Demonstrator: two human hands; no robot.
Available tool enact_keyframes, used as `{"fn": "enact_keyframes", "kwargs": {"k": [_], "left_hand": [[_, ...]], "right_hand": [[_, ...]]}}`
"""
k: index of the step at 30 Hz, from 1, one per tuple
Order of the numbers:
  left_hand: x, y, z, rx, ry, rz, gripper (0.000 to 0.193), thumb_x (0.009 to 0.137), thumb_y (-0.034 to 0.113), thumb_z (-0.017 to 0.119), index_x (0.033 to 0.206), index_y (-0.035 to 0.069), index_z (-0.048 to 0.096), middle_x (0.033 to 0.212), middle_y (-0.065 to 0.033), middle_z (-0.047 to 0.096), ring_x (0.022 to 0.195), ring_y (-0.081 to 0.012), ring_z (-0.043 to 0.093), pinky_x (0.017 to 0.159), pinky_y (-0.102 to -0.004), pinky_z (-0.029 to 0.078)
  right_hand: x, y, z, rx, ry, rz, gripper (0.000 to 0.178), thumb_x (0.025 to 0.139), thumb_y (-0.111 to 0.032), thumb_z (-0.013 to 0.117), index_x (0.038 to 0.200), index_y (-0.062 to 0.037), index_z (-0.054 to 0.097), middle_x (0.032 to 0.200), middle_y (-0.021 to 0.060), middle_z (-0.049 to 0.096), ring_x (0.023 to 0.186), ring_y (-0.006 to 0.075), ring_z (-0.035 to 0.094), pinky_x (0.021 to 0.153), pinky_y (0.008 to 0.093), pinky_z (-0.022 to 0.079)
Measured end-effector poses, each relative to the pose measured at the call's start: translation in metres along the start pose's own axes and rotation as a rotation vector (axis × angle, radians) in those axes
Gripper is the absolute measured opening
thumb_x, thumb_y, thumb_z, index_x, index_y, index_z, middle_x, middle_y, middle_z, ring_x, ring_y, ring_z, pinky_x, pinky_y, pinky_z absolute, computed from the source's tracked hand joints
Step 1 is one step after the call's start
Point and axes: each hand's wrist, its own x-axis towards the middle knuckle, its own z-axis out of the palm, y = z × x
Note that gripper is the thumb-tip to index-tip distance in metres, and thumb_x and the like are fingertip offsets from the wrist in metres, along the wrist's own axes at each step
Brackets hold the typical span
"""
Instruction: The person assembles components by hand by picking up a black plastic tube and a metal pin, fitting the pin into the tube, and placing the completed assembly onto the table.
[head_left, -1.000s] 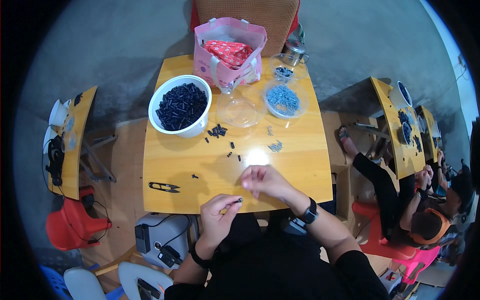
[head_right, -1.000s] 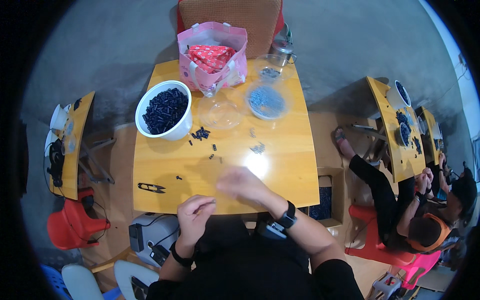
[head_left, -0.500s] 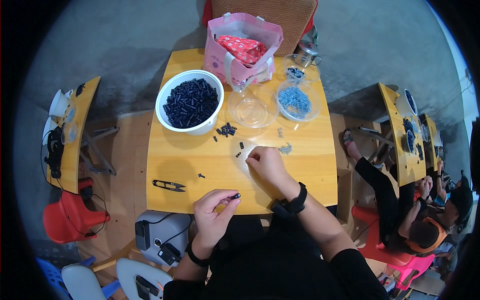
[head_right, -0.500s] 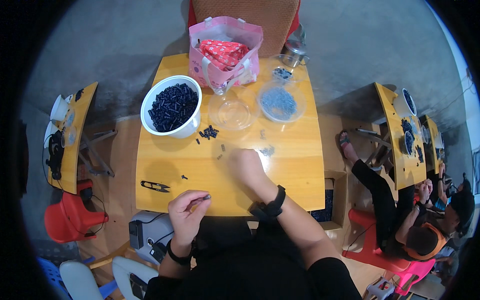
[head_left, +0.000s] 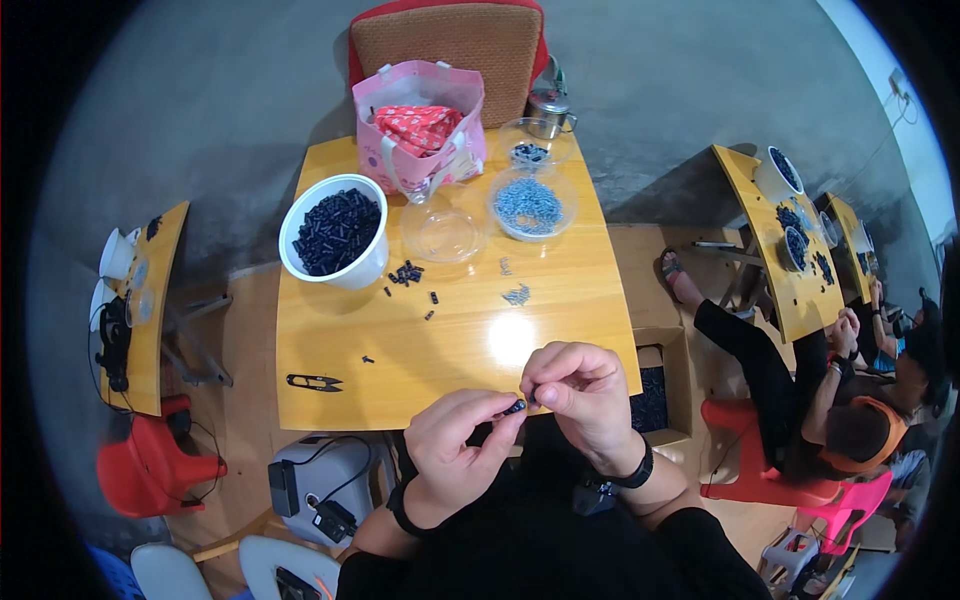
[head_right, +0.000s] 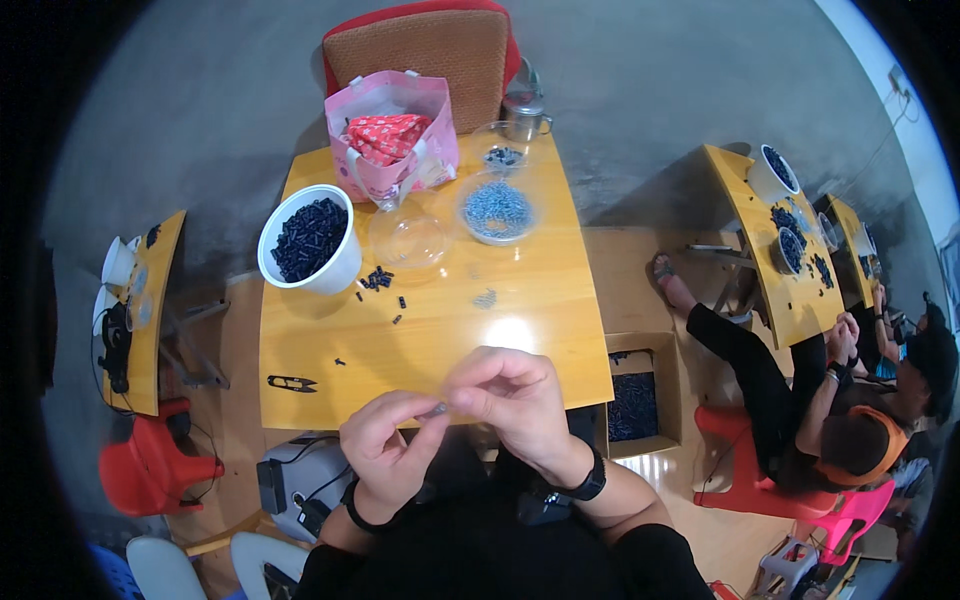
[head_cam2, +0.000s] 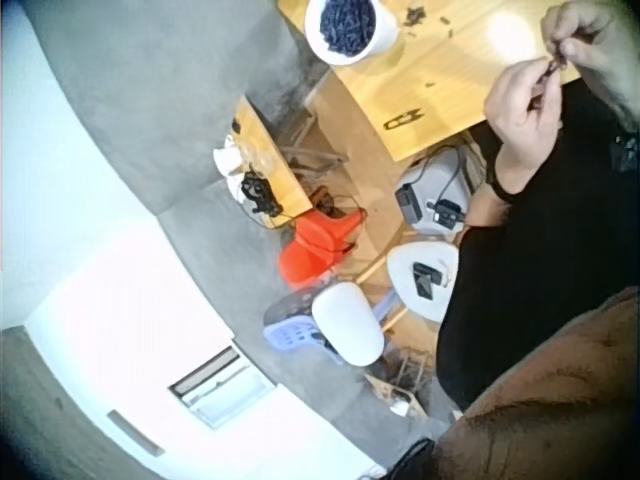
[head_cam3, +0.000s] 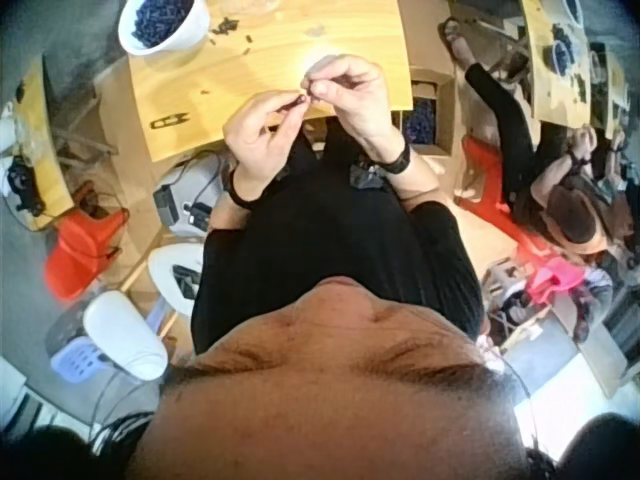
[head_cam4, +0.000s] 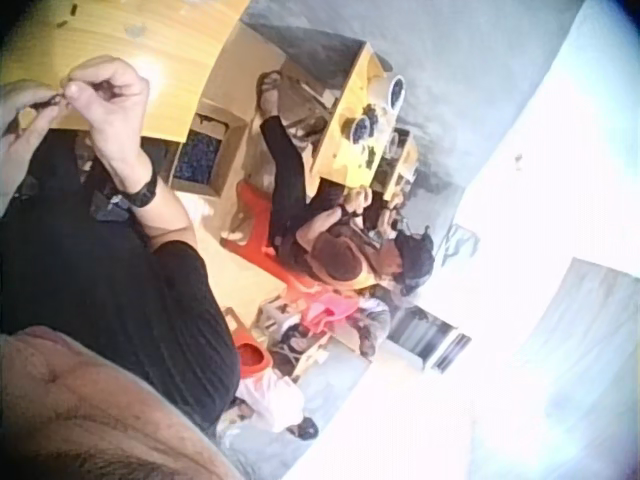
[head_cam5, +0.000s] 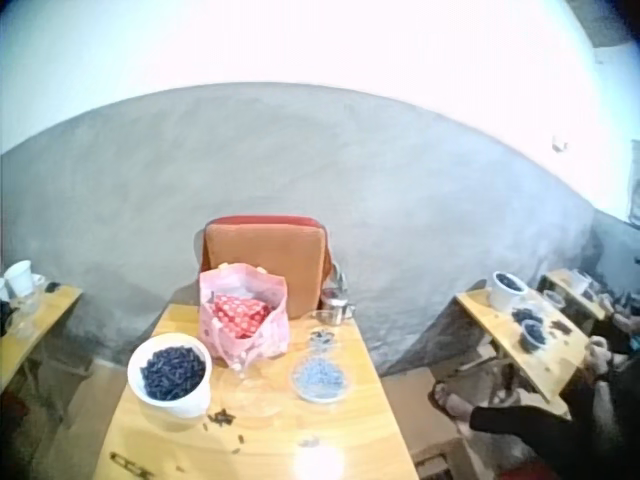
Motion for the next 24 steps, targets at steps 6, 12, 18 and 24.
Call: {"fn": "enact_keyframes", "kwargs": {"k": [6,12,18,24], "left_hand": [[-0.002,0.019,0.021,0.065,0.006,0.088,0.016,0.069,-0.003,0.069,0.083,-0.002,0.063,0.071,-0.0119,0.064,0.059,-0.0204,0.062,0.053,-0.0260,0.048],[-0.005,0.030,0.035,0.149,-0.001,0.185,0.017,0.067,-0.003,0.070,0.082,-0.002,0.063,0.068,-0.0121,0.063,0.057,-0.0216,0.062,0.051,-0.0268,0.048],[-0.006,0.038,0.046,0.213,-0.005,0.279,0.016,0.067,-0.003,0.069,0.081,-0.002,0.062,0.069,-0.0132,0.062,0.058,-0.0251,0.061,0.053,-0.0288,0.048],[-0.008,0.042,0.052,0.288,-0.002,0.347,0.017,0.068,-0.003,0.067,0.084,-0.002,0.061,0.071,-0.0138,0.062,0.059,-0.0279,0.061,0.055,-0.0309,0.049]], "right_hand": [[-0.017,-0.010,-0.010,0.029,0.000,-0.074,0.009,0.077,0.002,0.065,0.081,-0.0006,0.058,0.081,0.0102,0.060,0.074,0.0150,0.057,0.066,0.0254,0.047],[-0.030,-0.020,-0.018,-0.097,0.001,-0.243,0.009,0.075,0.004,0.066,0.081,0.0004,0.059,0.081,0.0109,0.061,0.075,0.0170,0.059,0.066,0.0265,0.047],[-0.041,-0.027,-0.020,-0.317,0.080,-0.437,0.012,0.072,0.004,0.069,0.079,-0.0008,0.059,0.077,0.0111,0.061,0.071,0.0191,0.059,0.062,0.0273,0.047],[-0.046,-0.034,-0.021,-0.557,0.075,-0.599,0.010,0.071,0.005,0.068,0.078,0.0044,0.060,0.077,0.0130,0.063,0.066,0.0183,0.059,0.060,0.0259,0.046]]}}
